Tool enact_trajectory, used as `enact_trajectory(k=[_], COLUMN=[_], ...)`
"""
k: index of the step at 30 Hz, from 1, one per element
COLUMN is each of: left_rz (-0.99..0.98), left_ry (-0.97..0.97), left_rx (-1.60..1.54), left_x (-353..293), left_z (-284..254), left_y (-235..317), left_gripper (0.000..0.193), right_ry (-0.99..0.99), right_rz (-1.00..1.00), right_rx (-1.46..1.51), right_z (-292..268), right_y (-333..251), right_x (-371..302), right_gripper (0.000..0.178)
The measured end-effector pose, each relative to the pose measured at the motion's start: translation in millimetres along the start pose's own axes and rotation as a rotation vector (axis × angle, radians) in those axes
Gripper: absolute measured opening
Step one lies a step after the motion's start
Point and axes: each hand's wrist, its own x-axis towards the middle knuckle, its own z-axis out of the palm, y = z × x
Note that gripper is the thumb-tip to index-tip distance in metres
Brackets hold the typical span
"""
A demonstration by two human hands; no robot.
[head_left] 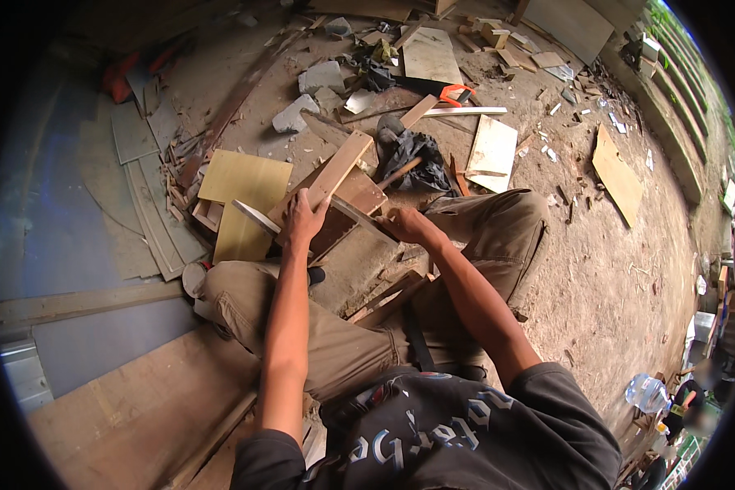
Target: The person assembles a small wooden frame by hand, fitting white and brown wooden pieces together. They use a hand saw to cut a piece of wood to size and then fit it into the frame structure.
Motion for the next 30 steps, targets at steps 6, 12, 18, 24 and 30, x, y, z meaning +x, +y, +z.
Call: enact_trajectory(k=[6, 12, 18, 24, 30], left_rz=[-0.171, -0.156, -0.190, -0.271, -0.209], left_ry=[-0.135, -0.105, -0.148, -0.215, -0.219], left_rx=[-0.018, -0.125, -0.131, -0.073, -0.067], left_x=[53, 46, 37, 37, 26], left_z=[0, 8, 3, 3, 10], left_y=[18, 9, 2, 1, -18], left_gripper=[0.059, 0.058, 0.051, 0.047, 0.032], right_ry=[-0.075, -0.099, 0.222, 0.571, 0.636], right_rz=[0.122, 0.166, 0.579, 0.642, 0.720], right_rx=[0.152, 0.248, 0.813, 0.806, 0.312], right_z=[0, -7, -28, 6, 9], right_y=[22, 62, 124, 311, 357], right_x=[3, 37, 132, 290, 402], right_gripper=[0.052, 0.049, 0.041, 0.034, 0.055])
